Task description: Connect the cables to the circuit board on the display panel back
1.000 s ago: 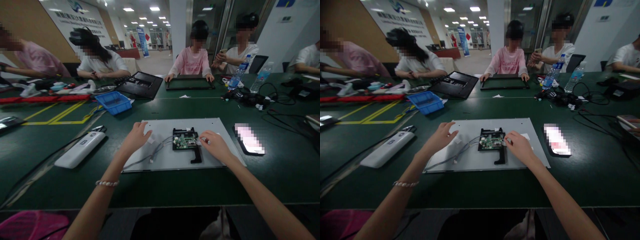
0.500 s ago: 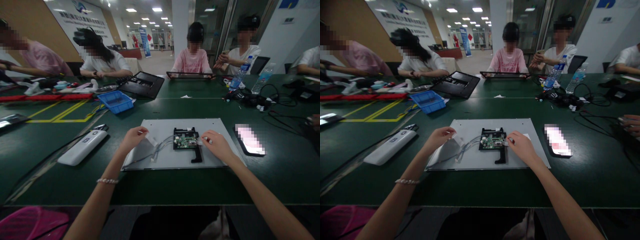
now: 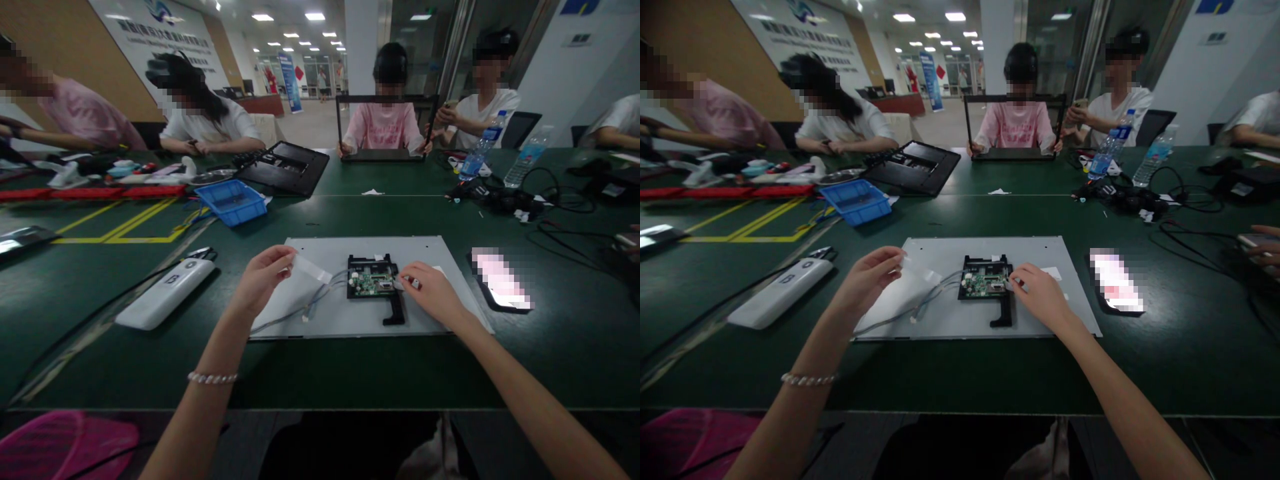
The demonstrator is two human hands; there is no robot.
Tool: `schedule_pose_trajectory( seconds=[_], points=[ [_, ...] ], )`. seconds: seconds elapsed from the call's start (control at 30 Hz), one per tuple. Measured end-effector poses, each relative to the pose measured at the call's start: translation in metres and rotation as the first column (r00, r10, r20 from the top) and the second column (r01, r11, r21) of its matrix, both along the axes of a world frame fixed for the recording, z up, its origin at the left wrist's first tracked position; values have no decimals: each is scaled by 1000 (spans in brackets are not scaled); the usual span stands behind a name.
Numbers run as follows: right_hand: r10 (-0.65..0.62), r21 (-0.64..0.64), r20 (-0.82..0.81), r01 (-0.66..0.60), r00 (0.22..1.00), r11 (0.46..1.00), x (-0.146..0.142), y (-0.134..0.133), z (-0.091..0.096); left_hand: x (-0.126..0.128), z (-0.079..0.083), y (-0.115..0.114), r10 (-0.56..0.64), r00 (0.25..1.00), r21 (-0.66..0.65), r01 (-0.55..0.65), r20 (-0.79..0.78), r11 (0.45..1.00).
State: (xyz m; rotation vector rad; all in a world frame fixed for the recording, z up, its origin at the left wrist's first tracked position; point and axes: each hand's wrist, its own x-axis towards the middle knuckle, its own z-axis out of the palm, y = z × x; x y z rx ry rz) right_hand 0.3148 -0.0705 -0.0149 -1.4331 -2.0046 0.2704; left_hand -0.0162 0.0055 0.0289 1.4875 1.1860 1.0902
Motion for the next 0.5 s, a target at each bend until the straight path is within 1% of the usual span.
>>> schedule_pose_trajectory(
  seconds=[0.03, 0.07, 0.13, 0.23, 0.4, 0.43, 0.5],
  points=[
    [-2, 3, -4, 2, 1000, 1000, 0, 0, 0, -1, 3, -2, -21, 1000, -18, 21, 17, 1000],
    [-4, 7, -10, 4, 1000, 1000, 0, 0, 0, 0, 6, -3, -46, 999, -27, 45, -8, 999],
    [-4, 13, -23, 4, 1000, 1000, 0, -1, 1, 3, 8, -7, -81, 986, -23, 78, -147, 997],
    [5, 25, -32, -4, 999, 1000, -2, -2, 1, 9, 0, -9, -79, 927, 15, 91, -367, 996],
    [17, 24, -18, -16, 1000, 1000, -2, -1, -1, 11, -24, -4, -31, 796, 91, 108, -605, 990],
    [17, 21, -15, -17, 1000, 1000, -2, -1, -1, 11, -26, -5, -3, 774, 122, 103, -633, 987],
    [19, 20, -11, -18, 1000, 1000, -2, -1, -1, 13, -27, -11, 109, 740, 240, 74, -664, 968]
  ],
)
